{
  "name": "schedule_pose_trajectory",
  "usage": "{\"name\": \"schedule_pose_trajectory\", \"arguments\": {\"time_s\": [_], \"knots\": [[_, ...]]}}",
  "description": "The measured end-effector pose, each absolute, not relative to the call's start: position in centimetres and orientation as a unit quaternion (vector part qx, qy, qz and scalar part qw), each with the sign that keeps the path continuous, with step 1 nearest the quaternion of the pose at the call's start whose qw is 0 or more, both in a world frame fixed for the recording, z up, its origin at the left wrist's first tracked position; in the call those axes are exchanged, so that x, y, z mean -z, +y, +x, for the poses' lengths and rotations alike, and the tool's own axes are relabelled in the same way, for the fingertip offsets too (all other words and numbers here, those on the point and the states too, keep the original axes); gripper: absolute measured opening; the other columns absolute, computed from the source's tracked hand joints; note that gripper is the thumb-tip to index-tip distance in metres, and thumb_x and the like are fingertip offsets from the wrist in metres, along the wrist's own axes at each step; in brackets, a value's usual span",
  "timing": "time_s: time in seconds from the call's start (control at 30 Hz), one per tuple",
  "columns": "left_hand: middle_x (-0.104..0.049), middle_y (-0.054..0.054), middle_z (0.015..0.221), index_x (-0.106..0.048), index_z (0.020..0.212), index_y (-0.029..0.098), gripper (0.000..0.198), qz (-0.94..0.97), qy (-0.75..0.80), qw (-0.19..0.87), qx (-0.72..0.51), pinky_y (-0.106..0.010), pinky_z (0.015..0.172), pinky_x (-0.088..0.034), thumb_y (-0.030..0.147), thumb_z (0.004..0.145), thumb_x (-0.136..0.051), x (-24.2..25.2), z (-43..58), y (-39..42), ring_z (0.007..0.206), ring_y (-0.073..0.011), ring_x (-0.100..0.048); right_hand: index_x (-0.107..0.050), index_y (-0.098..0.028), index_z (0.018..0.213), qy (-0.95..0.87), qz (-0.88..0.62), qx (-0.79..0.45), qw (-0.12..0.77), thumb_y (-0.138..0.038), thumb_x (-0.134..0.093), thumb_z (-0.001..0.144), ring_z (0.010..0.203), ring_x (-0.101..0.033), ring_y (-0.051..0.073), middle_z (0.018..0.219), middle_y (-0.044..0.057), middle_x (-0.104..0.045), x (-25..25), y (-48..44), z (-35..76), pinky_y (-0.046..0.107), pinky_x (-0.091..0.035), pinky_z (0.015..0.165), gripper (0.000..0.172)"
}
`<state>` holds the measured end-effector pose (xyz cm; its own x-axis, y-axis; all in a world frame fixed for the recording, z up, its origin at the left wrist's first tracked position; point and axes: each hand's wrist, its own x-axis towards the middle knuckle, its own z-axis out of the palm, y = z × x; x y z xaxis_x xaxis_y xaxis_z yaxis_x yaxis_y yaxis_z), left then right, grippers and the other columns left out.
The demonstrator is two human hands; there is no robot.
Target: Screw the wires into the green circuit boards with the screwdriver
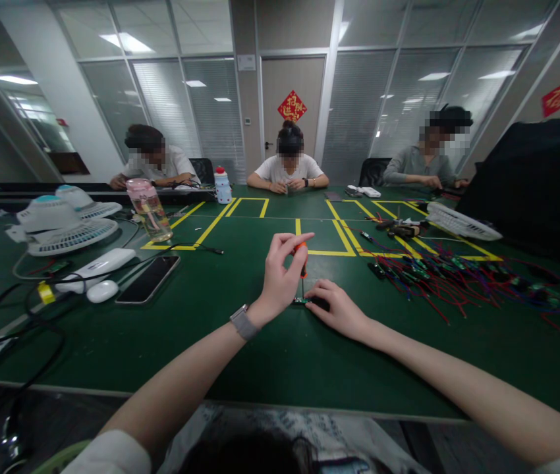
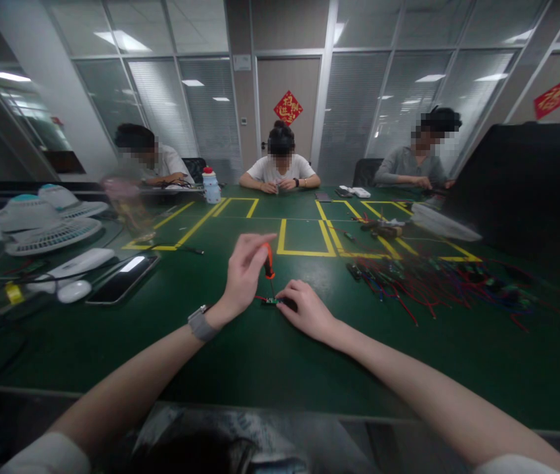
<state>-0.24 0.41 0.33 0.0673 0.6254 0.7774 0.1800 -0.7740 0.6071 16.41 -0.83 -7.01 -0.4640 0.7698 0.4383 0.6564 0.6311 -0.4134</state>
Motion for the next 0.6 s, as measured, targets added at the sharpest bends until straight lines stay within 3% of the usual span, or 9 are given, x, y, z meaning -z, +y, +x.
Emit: {"name": "schedule_pose_trajectory", "arguments": {"time_s": [0.17, 0.4, 0.6], "knots": [[-0.063, -0.006, 0.104, -0.059, 0.121, 0.023, 0.031, 0.707, 0.258, 0.234, -0.615, -0.026, 0.079, -0.048, 0.024, 0.097, -0.04, -0.15, -0.19, 0.65, 0.091, -0.0137, -0.06, -0.068, -0.019, 0.094, -0.85, -0.421, -0.096, 0.304, -0.017, -0.062, 0.085, 0.087, -0.057, 0.021, 0.089, 0.006, -0.062, 6.92, -0.88, 16.43, 0.036, -0.047, 0.081, 0.011], [-0.056, -0.003, 0.093, -0.068, 0.102, 0.021, 0.018, 0.708, 0.294, 0.166, -0.62, -0.024, 0.077, -0.047, 0.025, 0.09, -0.055, -0.32, -0.19, 0.53, 0.086, -0.0129, -0.056, -0.068, -0.018, 0.093, -0.849, -0.421, -0.095, 0.304, -0.016, -0.062, 0.085, 0.087, -0.057, 0.021, 0.089, 0.006, -0.061, 6.88, -0.92, 16.41, 0.035, -0.047, 0.08, 0.011], [-0.062, -0.006, 0.107, -0.058, 0.123, 0.022, 0.032, 0.702, 0.265, 0.239, -0.616, -0.027, 0.082, -0.048, 0.024, 0.098, -0.038, 0.02, -0.17, 0.77, 0.094, -0.014, -0.06, -0.068, -0.017, 0.094, -0.849, -0.424, -0.099, 0.299, -0.016, -0.062, 0.085, 0.088, -0.057, 0.021, 0.09, 0.007, -0.061, 6.97, -0.86, 16.43, 0.036, -0.046, 0.082, 0.011]]}}
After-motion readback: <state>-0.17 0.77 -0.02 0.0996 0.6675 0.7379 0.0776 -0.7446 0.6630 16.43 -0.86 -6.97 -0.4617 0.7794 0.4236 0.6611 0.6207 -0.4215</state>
